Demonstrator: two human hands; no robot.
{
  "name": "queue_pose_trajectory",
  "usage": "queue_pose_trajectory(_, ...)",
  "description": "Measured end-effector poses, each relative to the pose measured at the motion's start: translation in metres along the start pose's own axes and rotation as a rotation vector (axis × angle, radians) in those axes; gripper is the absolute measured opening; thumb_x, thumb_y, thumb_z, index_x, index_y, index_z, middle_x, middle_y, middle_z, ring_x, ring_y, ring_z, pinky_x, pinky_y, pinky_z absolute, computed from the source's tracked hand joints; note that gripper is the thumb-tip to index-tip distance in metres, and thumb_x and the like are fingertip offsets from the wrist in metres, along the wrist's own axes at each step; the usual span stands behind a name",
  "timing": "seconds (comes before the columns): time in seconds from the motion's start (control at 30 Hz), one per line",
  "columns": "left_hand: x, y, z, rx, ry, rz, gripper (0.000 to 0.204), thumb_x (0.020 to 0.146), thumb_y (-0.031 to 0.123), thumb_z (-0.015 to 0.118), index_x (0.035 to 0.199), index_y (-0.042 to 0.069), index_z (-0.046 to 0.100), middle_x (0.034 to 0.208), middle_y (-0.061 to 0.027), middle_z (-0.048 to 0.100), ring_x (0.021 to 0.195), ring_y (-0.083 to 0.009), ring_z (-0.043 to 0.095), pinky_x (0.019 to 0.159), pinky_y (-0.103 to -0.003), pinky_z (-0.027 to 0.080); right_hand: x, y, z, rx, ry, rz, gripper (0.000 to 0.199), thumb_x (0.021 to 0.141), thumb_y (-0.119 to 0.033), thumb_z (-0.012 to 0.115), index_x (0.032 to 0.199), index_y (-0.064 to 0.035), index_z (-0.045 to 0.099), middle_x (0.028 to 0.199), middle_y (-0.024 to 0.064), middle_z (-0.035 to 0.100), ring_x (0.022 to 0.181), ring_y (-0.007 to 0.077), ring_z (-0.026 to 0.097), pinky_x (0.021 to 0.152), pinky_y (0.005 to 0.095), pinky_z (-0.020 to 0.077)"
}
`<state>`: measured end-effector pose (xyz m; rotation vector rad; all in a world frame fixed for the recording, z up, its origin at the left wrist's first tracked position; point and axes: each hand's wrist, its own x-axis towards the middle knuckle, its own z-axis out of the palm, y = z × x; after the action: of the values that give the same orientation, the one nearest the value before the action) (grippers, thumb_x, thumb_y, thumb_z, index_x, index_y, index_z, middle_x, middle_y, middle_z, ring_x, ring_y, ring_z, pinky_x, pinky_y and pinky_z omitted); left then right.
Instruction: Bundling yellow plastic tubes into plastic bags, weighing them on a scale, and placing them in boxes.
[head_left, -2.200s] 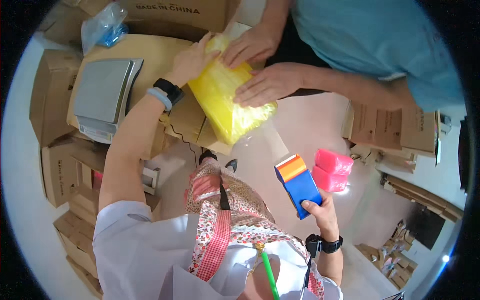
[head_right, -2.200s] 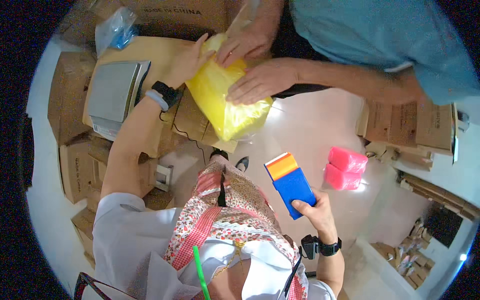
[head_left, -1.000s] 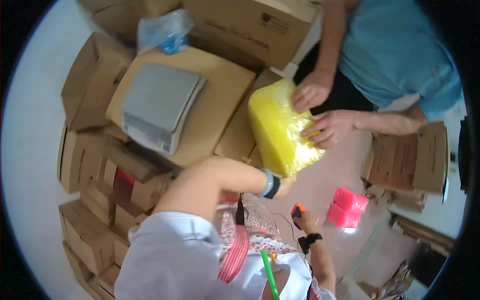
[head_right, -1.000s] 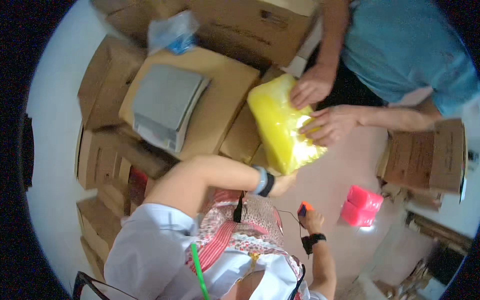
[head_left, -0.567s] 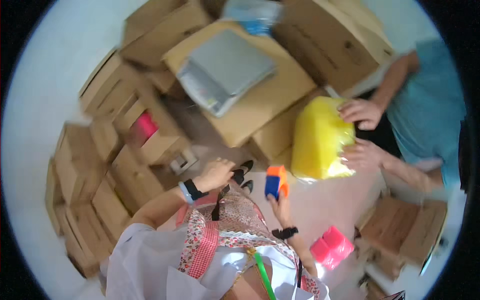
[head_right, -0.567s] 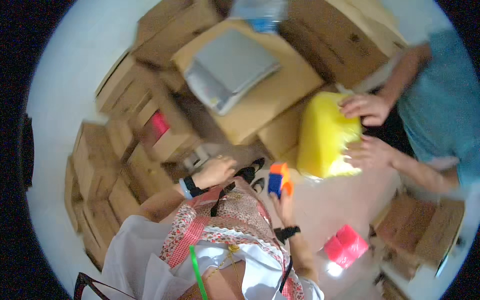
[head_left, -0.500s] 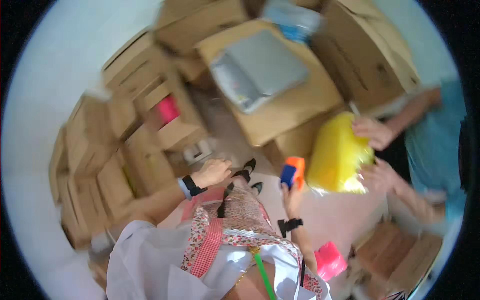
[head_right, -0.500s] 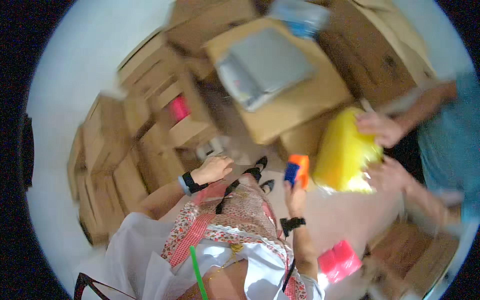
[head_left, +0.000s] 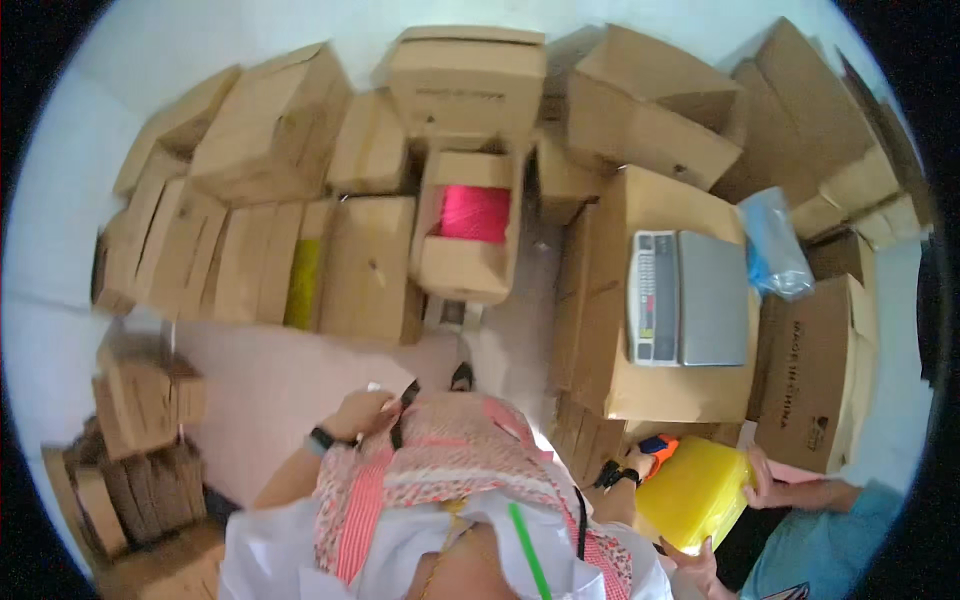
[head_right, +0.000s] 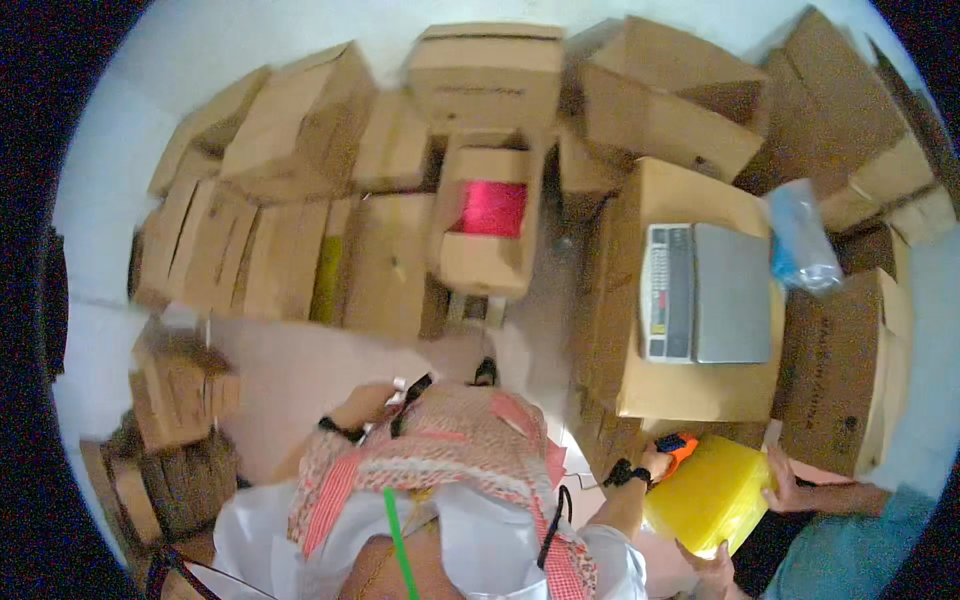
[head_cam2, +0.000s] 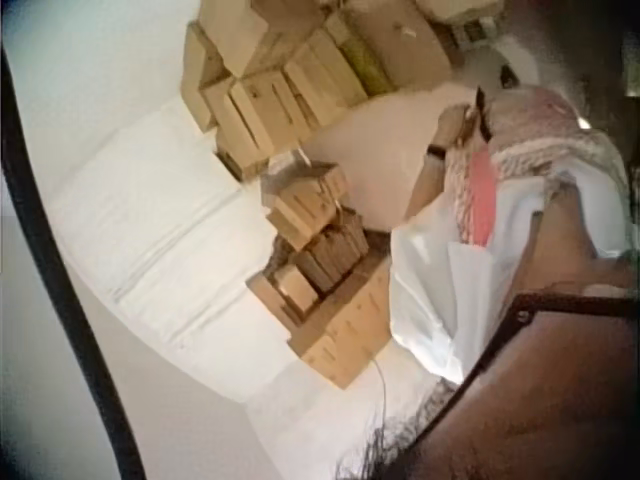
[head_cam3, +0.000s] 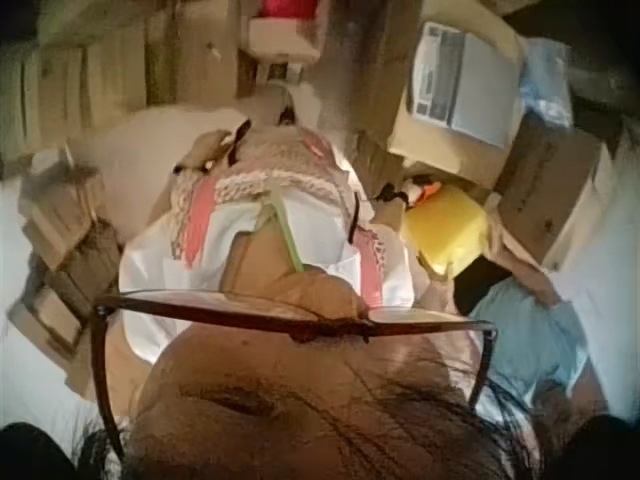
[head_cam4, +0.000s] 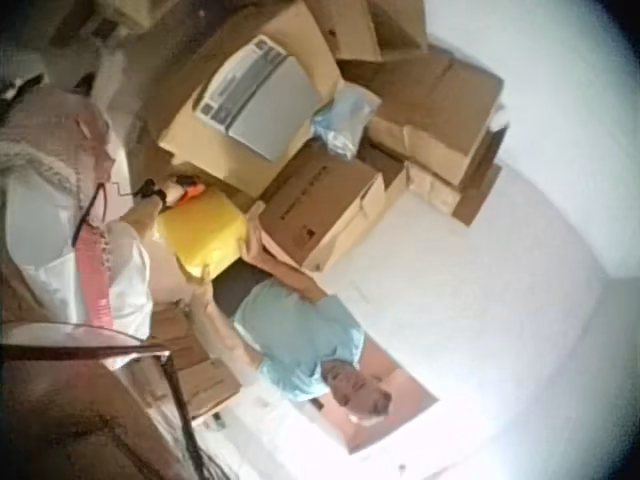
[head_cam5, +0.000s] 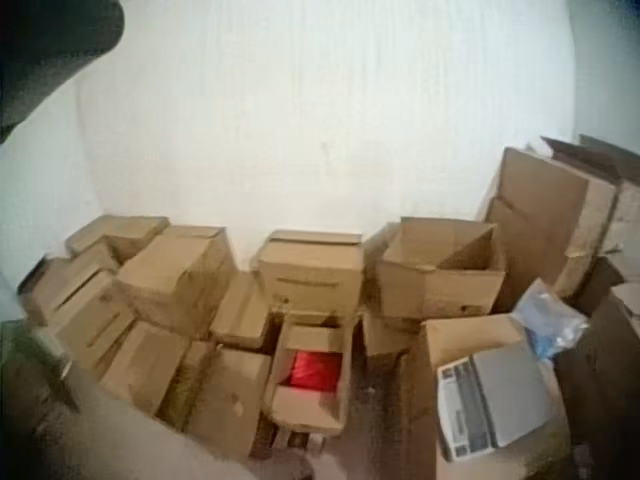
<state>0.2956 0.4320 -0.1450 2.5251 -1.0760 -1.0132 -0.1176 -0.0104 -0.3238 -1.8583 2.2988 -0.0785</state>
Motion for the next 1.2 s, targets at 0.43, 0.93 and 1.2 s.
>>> queue_pose_trajectory(0.43, 0.087, -0.042, -0.035, -0.147, 0.006, -0.059, 0.034, 0.078, 0.028, 0.062, 0.104, 0.007, 0.059, 0.090, -0.0153, 0.064, 0.085, -0.0335, 0.060, 0.073, -0.042, 0.047, 0.058, -0.271, -0.258, 0.607, 0.444, -0.595, 0.016, 0.084, -0.017, 0.057, 0.095, -0.0047, 0.060, 0.078, 0.0128, 0.064, 0.069, 0.0233, 0.063, 0.063, 0.0323, 0.0483)
queue_pose_trajectory(0.93, 0.174, 0.009, -0.094, -0.461, 0.103, -0.329, 0.030, 0.079, 0.025, 0.060, 0.104, 0.008, 0.059, 0.087, -0.0139, 0.064, 0.082, -0.0312, 0.061, 0.070, -0.039, 0.048, 0.088, -0.627, -0.331, 0.439, -0.005, -1.148, 0.021, 0.086, -0.015, 0.055, 0.098, 0.0008, 0.060, 0.073, 0.0101, 0.066, 0.070, 0.0135, 0.064, 0.063, 0.0254, 0.0483)
queue_pose_trajectory(1.2, 0.188, -0.010, -0.086, -0.415, 0.098, -0.360, 0.034, 0.079, 0.027, 0.060, 0.107, 0.006, 0.059, 0.084, -0.0137, 0.065, 0.078, -0.0304, 0.062, 0.070, -0.038, 0.049, 0.122, -0.814, -0.315, 0.099, 0.058, -1.431, 0.026, 0.082, -0.026, 0.056, 0.095, -0.0046, 0.062, 0.084, 0.0120, 0.066, 0.079, 0.0275, 0.063, 0.070, 0.0345, 0.0489)
